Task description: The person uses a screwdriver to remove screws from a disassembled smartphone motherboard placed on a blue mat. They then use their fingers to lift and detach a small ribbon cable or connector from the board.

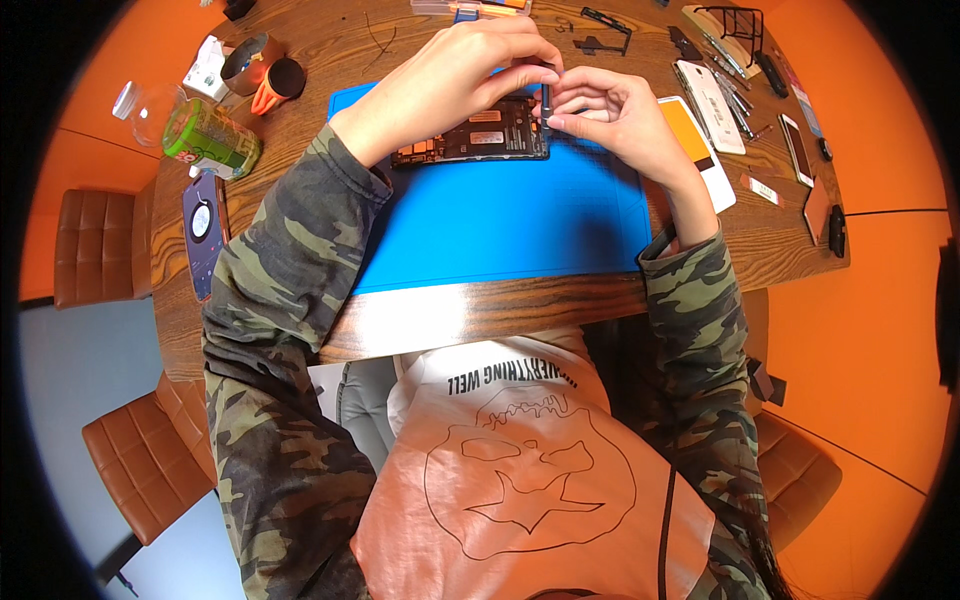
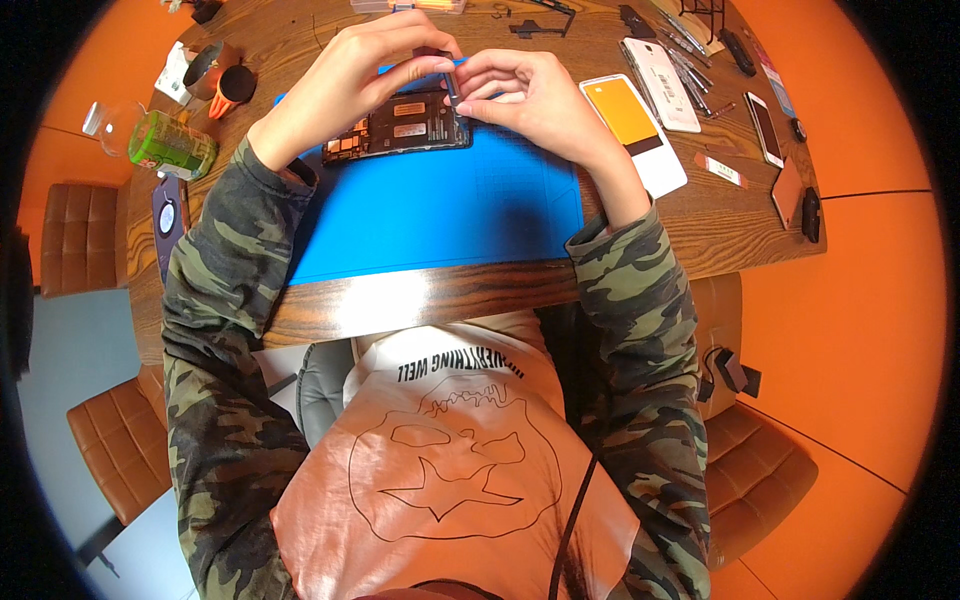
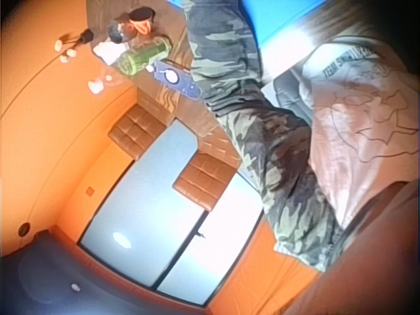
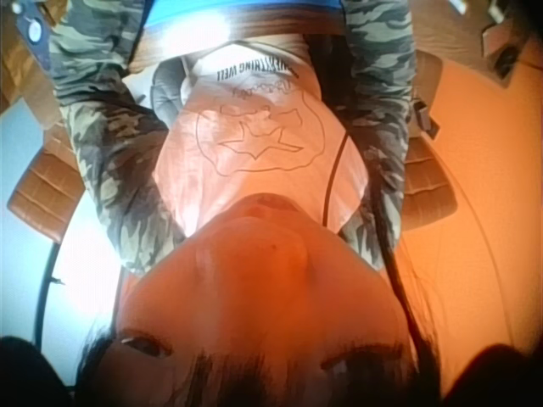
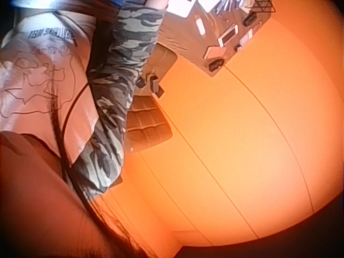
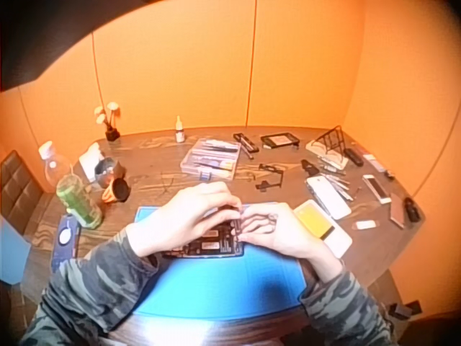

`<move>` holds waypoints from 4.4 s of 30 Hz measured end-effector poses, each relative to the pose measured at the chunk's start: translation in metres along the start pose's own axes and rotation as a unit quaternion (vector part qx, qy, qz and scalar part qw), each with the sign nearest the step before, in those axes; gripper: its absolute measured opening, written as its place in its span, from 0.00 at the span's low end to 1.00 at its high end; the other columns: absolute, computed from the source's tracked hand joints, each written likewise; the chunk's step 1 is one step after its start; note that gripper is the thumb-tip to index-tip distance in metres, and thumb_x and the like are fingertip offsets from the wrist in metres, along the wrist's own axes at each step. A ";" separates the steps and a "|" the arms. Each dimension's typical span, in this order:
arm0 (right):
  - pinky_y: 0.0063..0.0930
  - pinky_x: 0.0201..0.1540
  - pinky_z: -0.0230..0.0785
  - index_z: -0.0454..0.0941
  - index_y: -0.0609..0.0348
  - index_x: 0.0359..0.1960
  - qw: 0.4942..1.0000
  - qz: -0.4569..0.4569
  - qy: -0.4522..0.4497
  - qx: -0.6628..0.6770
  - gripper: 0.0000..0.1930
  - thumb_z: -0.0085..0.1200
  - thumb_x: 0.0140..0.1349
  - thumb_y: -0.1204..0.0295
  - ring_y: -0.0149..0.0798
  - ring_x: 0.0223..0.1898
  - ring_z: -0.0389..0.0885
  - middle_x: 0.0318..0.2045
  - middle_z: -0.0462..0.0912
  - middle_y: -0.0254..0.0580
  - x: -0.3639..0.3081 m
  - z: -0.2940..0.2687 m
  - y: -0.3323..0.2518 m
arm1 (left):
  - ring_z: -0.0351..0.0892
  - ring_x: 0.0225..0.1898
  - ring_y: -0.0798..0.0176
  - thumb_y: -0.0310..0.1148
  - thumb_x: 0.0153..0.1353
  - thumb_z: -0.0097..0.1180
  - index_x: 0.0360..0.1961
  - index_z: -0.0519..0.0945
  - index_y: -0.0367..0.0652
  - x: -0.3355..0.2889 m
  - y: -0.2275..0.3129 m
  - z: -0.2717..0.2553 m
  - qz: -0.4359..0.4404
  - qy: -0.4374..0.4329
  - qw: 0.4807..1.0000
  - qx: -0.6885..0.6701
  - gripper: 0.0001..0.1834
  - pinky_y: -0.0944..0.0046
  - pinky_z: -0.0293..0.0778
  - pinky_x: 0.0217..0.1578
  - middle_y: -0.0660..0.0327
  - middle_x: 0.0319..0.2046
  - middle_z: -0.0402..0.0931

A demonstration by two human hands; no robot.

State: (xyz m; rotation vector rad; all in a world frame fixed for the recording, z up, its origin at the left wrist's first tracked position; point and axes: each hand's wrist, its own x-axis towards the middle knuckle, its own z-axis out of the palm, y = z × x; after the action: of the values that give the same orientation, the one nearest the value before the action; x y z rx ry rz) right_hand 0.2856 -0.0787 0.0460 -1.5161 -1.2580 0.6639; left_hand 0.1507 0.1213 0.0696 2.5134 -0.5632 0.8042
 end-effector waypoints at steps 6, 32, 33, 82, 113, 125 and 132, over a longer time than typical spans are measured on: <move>0.24 0.51 0.79 0.82 0.66 0.50 1.000 0.003 0.000 -0.002 0.16 0.67 0.62 0.75 0.29 0.43 0.87 0.40 0.88 0.39 0.000 -0.003 0.000 | 0.83 0.43 0.47 0.33 0.69 0.59 0.46 0.82 0.38 0.001 0.003 0.000 0.000 0.004 1.000 0.000 0.11 0.54 0.78 0.45 0.53 0.40 0.81; 0.24 0.49 0.79 0.83 0.67 0.51 0.996 0.027 -0.004 -0.085 0.15 0.67 0.63 0.76 0.30 0.43 0.87 0.35 0.86 0.38 -0.001 0.009 -0.013 | 0.81 0.43 0.48 0.30 0.66 0.62 0.46 0.82 0.37 0.002 0.013 -0.007 0.015 -0.018 1.000 -0.009 0.11 0.55 0.77 0.45 0.55 0.39 0.80; 0.24 0.49 0.79 0.83 0.67 0.50 0.999 0.014 -0.006 -0.049 0.15 0.67 0.63 0.75 0.30 0.43 0.87 0.35 0.87 0.38 0.000 0.009 -0.012 | 0.81 0.43 0.48 0.30 0.66 0.62 0.46 0.82 0.37 0.002 0.013 -0.007 0.010 -0.018 1.000 -0.010 0.11 0.55 0.77 0.45 0.54 0.39 0.80; 0.31 0.56 0.74 0.87 0.61 0.48 0.996 -0.088 -0.004 0.001 0.16 0.65 0.66 0.63 0.34 0.47 0.85 0.42 0.89 0.43 0.013 0.005 0.005 | 0.82 0.39 0.51 0.26 0.62 0.65 0.44 0.85 0.40 0.010 0.024 -0.011 -0.022 -0.034 0.999 0.000 0.08 0.58 0.78 0.42 0.57 0.37 0.82; 0.35 0.52 0.74 0.88 0.56 0.36 0.968 -0.150 0.103 -0.174 0.15 0.72 0.57 0.58 0.40 0.42 0.86 0.34 0.88 0.40 0.011 0.012 0.005 | 0.83 0.38 0.53 0.27 0.62 0.66 0.44 0.88 0.39 0.010 0.027 -0.012 -0.074 -0.048 0.996 -0.030 0.09 0.58 0.78 0.42 0.57 0.34 0.82; 0.32 0.51 0.81 0.74 0.63 0.53 0.964 -0.142 0.213 0.072 0.16 0.44 0.80 0.61 0.39 0.48 0.88 0.42 0.87 0.46 0.058 0.002 0.049 | 0.85 0.44 0.64 0.33 0.70 0.62 0.52 0.86 0.38 0.011 0.017 -0.086 -0.177 -0.019 0.984 0.005 0.14 0.64 0.77 0.48 0.56 0.42 0.86; 0.35 0.47 0.79 0.73 0.61 0.47 0.969 -0.110 0.218 -0.022 0.12 0.43 0.80 0.65 0.37 0.44 0.86 0.39 0.87 0.42 0.083 0.042 0.048 | 0.86 0.44 0.63 0.35 0.70 0.61 0.51 0.86 0.39 0.005 0.010 -0.101 -0.234 -0.055 0.969 0.055 0.14 0.62 0.78 0.47 0.54 0.40 0.87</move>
State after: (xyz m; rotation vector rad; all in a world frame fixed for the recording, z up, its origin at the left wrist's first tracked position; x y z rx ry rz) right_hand 0.2922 0.0168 0.0029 -1.4321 -1.0812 0.1434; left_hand 0.1052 0.1642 0.1496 2.6445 0.0518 0.5297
